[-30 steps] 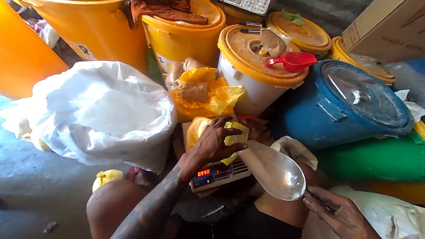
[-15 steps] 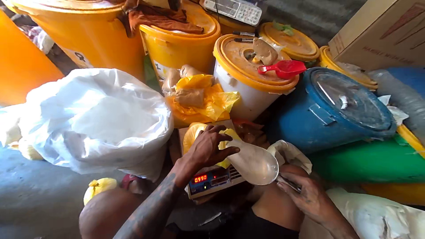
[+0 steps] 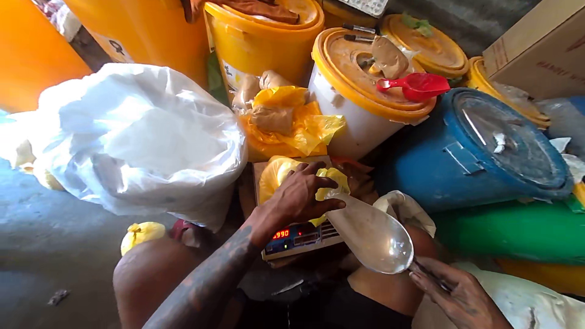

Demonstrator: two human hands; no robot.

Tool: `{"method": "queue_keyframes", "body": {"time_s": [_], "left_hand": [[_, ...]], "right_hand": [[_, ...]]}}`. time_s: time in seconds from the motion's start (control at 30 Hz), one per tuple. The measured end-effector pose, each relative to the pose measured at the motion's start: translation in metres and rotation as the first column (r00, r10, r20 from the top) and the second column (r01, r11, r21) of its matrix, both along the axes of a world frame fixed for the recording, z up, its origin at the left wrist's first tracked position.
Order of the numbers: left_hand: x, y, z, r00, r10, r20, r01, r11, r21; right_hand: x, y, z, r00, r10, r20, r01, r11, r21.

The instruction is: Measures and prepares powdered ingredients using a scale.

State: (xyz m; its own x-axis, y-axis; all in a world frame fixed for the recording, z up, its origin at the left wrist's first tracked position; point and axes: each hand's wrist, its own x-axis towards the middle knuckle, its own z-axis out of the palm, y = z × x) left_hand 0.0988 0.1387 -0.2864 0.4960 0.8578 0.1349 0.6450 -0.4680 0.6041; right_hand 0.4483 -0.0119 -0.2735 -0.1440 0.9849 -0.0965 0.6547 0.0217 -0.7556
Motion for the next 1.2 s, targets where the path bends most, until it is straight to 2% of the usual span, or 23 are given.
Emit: {"method": "queue_keyframes", "body": {"time_s": [0.33, 0.47, 0.63, 0.77, 0.9, 0.97, 1.03, 1.13, 1.2], "left_hand": [[0.003, 0.000, 0.003, 1.000, -0.004, 0.004, 0.004, 1.000, 0.013], [-0.003, 0.001, 0.017, 0.989, 0.007, 0.147, -0.025, 0.992, 0.121], [-0.046, 0.009, 0.059, 0.905, 0.130, 0.405, -0.260, 0.922, 0.286], [-0.097, 0.010, 0.086, 0.707, 0.272, 0.653, -0.556, 0.783, 0.277], [-0.151, -0.006, 0.106, 0.343, 0.350, 0.872, -0.782, 0.621, 0.059], [-0.172, -0.013, 0.108, 0.159, 0.367, 0.917, -0.859, 0.509, -0.055], [-0.188, -0.019, 0.106, 0.030, 0.369, 0.929, -0.901, 0.413, -0.135], [-0.197, -0.023, 0.101, -0.048, 0.387, 0.921, -0.916, 0.351, -0.195], [-0.194, -0.022, 0.101, -0.041, 0.382, 0.923, -0.923, 0.339, -0.181]], "right_hand": [[0.005, -0.007, 0.010, 0.998, 0.017, -0.053, -0.019, 0.999, -0.036], [0.019, -0.008, 0.027, 0.995, 0.094, -0.045, -0.095, 0.995, -0.011], [0.030, -0.001, 0.063, 0.985, 0.147, -0.087, -0.143, 0.989, 0.045], [-0.001, 0.032, 0.087, 0.968, 0.236, -0.086, -0.223, 0.965, 0.137], [-0.091, 0.091, 0.082, 0.947, 0.319, -0.030, -0.294, 0.904, 0.310], [-0.152, 0.126, 0.084, 0.934, 0.357, 0.006, -0.346, 0.901, 0.264], [-0.217, 0.157, 0.091, 0.904, 0.427, -0.009, -0.421, 0.895, 0.149], [-0.295, 0.192, 0.088, 0.817, 0.564, -0.120, -0.557, 0.826, 0.090], [-0.317, 0.193, 0.093, 0.797, 0.587, -0.144, -0.561, 0.807, 0.182]]}}
